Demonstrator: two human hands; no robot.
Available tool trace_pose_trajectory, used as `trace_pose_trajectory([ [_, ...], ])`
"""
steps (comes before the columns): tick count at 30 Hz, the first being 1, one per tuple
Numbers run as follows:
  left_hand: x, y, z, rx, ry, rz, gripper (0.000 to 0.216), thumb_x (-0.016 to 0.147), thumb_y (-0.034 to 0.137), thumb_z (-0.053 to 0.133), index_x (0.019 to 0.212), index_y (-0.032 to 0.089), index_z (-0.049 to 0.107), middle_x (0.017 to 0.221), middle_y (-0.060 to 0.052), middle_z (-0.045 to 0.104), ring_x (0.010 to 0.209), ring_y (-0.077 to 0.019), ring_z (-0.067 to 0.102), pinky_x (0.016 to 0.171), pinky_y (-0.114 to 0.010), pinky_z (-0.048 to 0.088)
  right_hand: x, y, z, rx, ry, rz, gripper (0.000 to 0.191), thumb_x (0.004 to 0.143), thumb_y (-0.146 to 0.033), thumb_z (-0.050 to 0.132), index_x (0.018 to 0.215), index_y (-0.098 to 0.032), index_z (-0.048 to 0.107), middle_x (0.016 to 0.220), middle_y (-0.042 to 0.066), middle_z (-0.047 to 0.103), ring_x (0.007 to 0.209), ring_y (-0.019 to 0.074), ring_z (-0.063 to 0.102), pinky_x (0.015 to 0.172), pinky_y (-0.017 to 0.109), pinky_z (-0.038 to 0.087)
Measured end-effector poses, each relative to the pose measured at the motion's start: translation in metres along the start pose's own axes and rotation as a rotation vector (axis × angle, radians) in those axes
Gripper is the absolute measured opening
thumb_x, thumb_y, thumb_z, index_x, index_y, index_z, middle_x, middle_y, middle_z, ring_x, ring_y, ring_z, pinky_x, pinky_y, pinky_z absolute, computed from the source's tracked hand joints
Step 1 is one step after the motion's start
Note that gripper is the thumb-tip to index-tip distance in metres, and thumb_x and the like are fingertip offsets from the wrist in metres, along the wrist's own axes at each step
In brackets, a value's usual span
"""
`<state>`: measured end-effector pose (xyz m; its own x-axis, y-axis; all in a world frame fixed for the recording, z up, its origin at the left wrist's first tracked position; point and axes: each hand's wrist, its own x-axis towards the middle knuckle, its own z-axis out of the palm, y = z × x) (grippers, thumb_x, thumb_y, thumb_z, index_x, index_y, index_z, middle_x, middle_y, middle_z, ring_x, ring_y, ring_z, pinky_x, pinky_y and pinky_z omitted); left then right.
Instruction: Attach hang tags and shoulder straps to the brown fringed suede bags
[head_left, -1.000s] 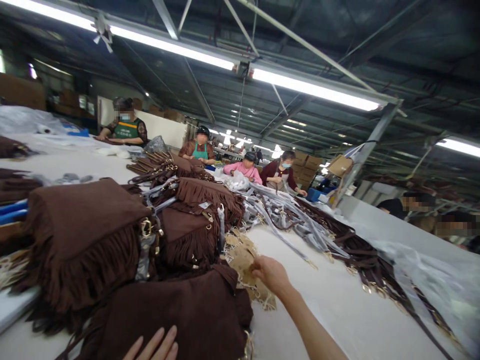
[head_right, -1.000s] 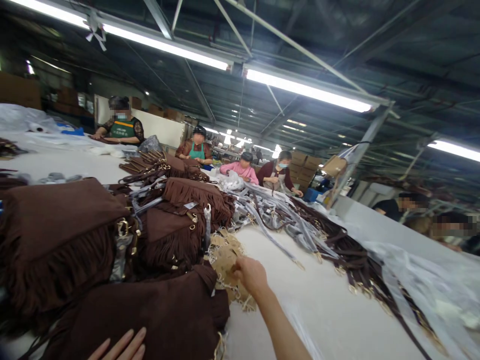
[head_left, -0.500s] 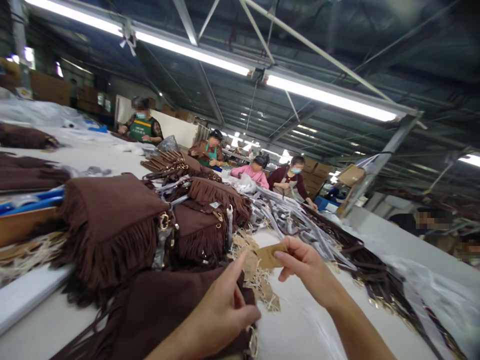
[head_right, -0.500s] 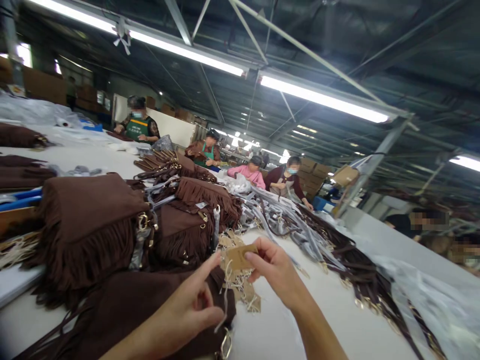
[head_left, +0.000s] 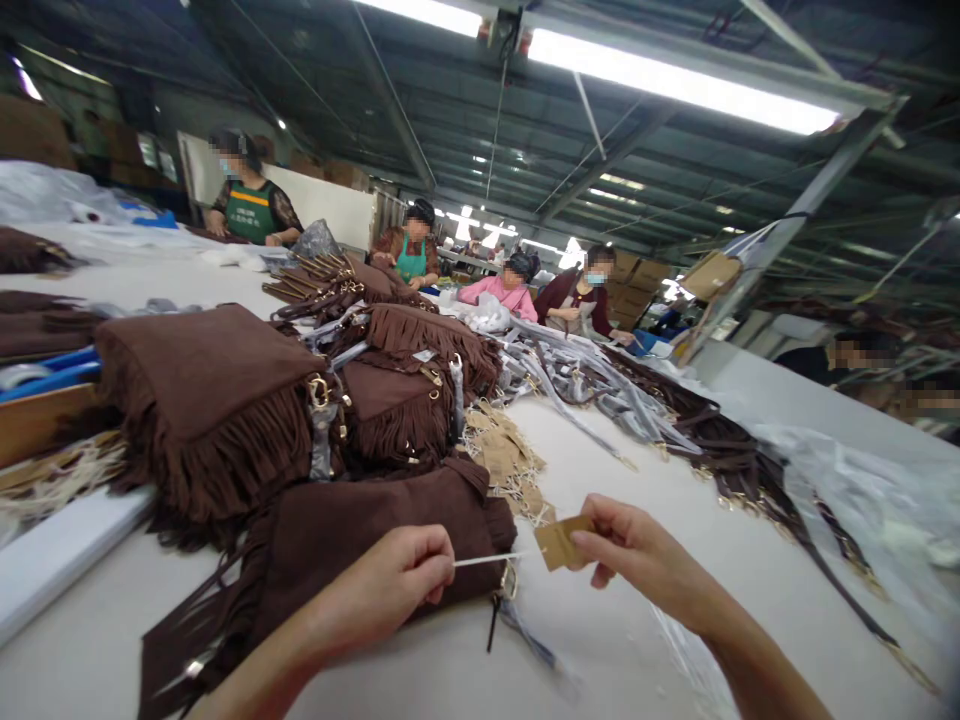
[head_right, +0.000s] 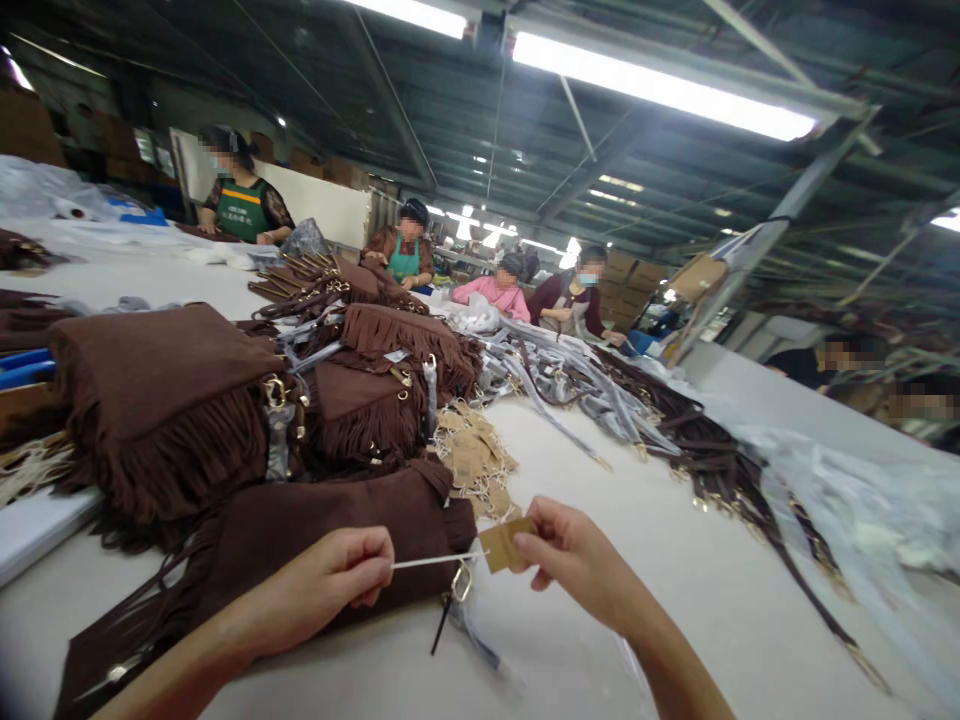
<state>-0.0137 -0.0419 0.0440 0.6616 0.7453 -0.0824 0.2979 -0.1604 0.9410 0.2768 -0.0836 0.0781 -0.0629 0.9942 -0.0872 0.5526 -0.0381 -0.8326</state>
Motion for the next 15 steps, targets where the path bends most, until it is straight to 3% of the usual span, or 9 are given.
trace_pose_trajectory([
  [3,-0.003,0.011,0.013,0.344,0.021,0.029,0.020,0.086,0.021,0.048,0.068,0.019,0.056,0.065,0.003,0.059,0.063,-0.0132,0.051,0.057,-0.024,0.031,-0.017,0.012,0.029,-0.122,0.163,-0.059,0.020,0.079,-0.038,0.063,0.085,-0.020,0.066,0.093,0.010,0.069,0.089,0.0262,0.065,0.070,0.038,0.056],
  [5,0.000,0.020,0.023,0.497,-0.004,0.069,0.020,0.088,0.020,0.050,0.070,0.020,0.061,0.069,0.001,0.065,0.066,-0.0155,0.057,0.059,-0.025,0.033,-0.027,0.009,0.057,0.005,0.192,-0.117,0.031,0.082,-0.039,0.062,0.108,-0.022,0.066,0.116,0.012,0.065,0.108,0.0286,0.060,0.084,0.041,0.056],
  [7,0.005,0.026,0.031,0.543,-0.048,0.118,0.023,0.090,0.020,0.049,0.073,0.021,0.064,0.073,-0.001,0.069,0.069,-0.0171,0.061,0.061,-0.026,0.035,-0.033,0.003,0.084,0.238,0.029,-0.095,0.048,0.087,-0.044,0.058,0.131,-0.025,0.054,0.115,0.010,0.065,0.101,0.0256,0.064,0.080,0.039,0.057],
  [9,0.012,0.031,0.035,0.519,-0.070,0.176,0.024,0.089,0.016,0.047,0.076,0.022,0.067,0.076,-0.001,0.071,0.070,-0.0164,0.062,0.063,-0.025,0.037,-0.035,-0.003,0.101,0.387,-0.111,-0.056,0.057,0.089,-0.047,0.058,0.140,-0.025,0.046,0.094,0.006,0.066,0.076,0.0201,0.065,0.066,0.034,0.057],
  [11,0.019,0.034,0.034,0.509,-0.045,0.197,0.022,0.085,0.013,0.049,0.074,0.021,0.067,0.073,0.001,0.070,0.066,-0.0144,0.059,0.062,-0.024,0.035,-0.032,-0.005,0.105,0.412,-0.121,-0.068,0.050,0.089,-0.047,0.060,0.132,-0.022,0.055,0.081,0.002,0.063,0.067,0.0164,0.060,0.061,0.029,0.052],
  [15,0.031,0.041,0.026,0.442,-0.066,0.157,0.018,0.079,0.014,0.052,0.064,0.018,0.061,0.060,0.003,0.058,0.060,-0.0112,0.049,0.054,-0.022,0.029,-0.020,0.000,0.085,0.255,-0.050,-0.122,0.027,0.088,-0.044,0.059,0.093,-0.019,0.071,0.081,0.002,0.066,0.075,0.0167,0.058,0.068,0.027,0.045],
])
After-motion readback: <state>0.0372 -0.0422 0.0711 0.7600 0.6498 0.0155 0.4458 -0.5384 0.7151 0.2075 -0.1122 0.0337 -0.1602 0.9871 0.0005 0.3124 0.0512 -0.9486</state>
